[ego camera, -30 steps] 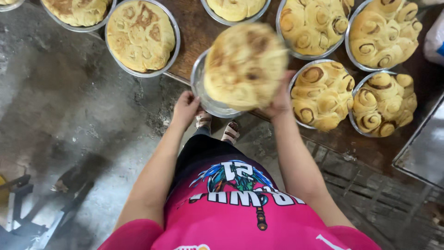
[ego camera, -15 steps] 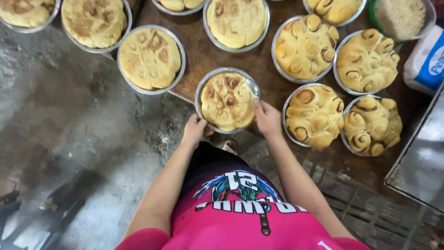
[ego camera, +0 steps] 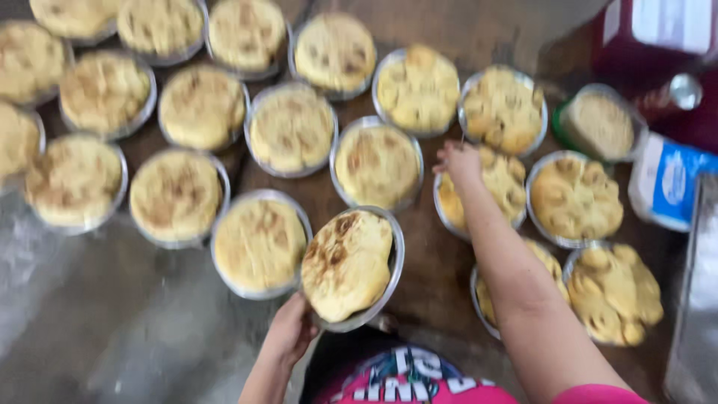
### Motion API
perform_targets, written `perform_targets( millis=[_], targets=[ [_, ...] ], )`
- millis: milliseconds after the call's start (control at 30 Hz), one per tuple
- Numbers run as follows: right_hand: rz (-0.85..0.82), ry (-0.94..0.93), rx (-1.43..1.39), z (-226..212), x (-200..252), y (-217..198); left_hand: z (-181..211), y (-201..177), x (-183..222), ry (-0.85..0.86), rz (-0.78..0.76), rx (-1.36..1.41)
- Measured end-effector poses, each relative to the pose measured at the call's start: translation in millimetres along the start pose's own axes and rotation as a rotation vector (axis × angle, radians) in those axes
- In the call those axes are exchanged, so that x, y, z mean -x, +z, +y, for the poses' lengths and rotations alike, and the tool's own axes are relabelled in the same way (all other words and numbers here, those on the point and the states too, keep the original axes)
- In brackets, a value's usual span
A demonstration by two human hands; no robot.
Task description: The person removes round loaves of bread from metal tins using a spoon to pry them loose, and then places the bread onto the table.
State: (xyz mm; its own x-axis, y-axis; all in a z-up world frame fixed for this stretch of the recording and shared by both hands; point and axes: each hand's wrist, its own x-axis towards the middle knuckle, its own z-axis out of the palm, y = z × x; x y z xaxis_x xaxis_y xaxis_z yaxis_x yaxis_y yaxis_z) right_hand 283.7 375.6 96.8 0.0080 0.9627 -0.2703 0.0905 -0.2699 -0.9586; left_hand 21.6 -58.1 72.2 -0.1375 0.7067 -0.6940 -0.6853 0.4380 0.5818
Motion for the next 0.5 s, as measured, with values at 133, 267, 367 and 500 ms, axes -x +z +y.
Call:
perform_targets(
  millis=[133,267,367,500],
  targets=[
    [0.049,0.266,-0.237,-2,-47,22,96,7,-32,0.159,0.029,-0.114],
    [0.086,0.259,-0.225,-3,-59,36,174,11,-75,0.325,-0.044,-0.172],
    [0.033,0.167,-0.277,-20,-45,35,217,25,-103,0.339,0.038,-0.338],
    [0.073,0.033,-0.246,-71,-30,19,257,69,-154,0.26,-0.075,-0.297]
  ],
)
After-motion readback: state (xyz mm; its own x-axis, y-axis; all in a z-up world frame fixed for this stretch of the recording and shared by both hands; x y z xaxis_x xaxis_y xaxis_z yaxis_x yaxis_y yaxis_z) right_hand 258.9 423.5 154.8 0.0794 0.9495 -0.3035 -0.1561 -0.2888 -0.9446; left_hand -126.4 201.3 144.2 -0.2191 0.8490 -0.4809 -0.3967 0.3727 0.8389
